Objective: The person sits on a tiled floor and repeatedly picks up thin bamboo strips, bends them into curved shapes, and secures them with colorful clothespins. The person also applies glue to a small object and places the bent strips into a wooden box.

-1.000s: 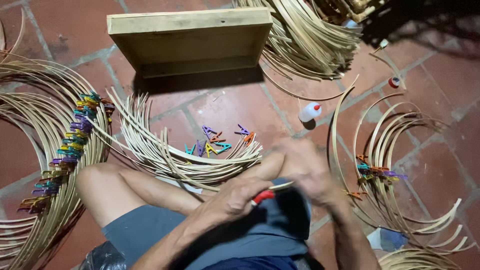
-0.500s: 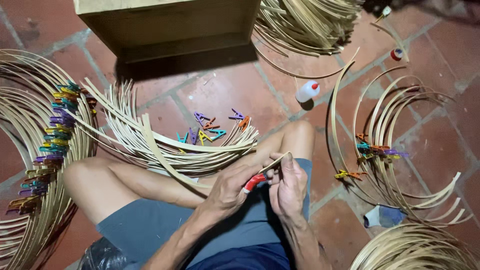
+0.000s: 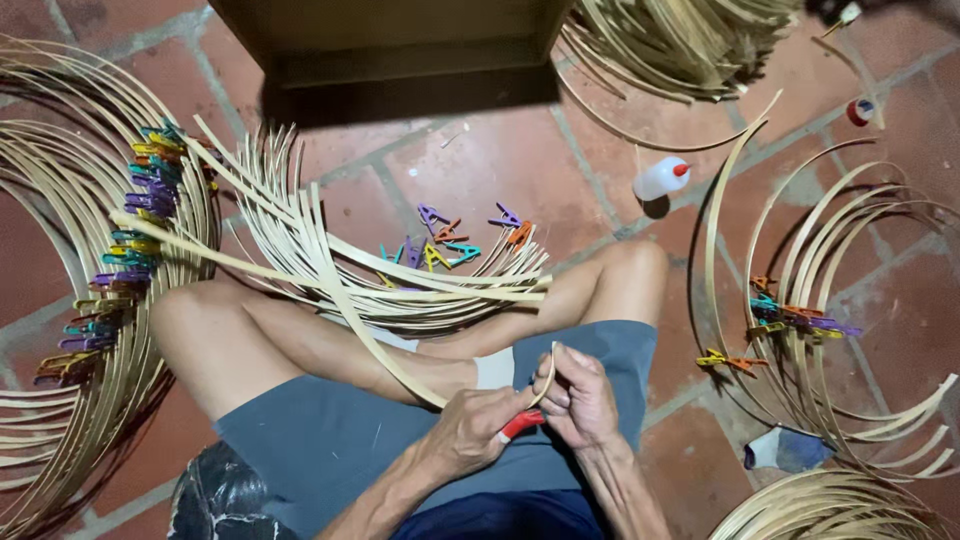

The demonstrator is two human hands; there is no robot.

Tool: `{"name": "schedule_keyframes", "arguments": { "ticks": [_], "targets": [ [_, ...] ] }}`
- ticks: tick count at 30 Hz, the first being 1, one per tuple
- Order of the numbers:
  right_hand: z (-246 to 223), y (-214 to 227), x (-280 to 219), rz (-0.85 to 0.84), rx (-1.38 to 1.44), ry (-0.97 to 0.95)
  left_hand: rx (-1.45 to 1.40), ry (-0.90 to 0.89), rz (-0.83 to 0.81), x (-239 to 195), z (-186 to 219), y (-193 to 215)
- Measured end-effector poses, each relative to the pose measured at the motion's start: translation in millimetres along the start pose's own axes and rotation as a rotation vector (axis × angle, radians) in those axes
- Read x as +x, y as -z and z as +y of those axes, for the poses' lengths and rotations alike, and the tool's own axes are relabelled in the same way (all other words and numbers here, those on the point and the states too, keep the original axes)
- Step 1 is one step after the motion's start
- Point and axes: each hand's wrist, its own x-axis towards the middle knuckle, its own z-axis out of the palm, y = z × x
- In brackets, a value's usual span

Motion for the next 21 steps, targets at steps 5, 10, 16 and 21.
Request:
{"name": "schedule_keyframes", "arguments": {
  "ticks": [5,10,16,21],
  "targets": [
    [12.4,14.0,2.2,-0.041,0.059,-0.109,0.042,0.018,-0.082,-11.4,-8.6,-6.4],
    [10.6,18.8,6.7,-0.120,0.062,-0.159,0.043,0.029,-0.097,-15.0,-14.3,-11.1],
    [2.3,24.0,5.6,-0.154,0.132,-0.296,0.078,0.113,-0.198,-0.5,-5.6,-7.0],
    [0.7,34.9,11.2,-0.136,-0.157,-0.366,-0.101,0.368,-0.134,47.2,61.8,47.3]
  ]
}}
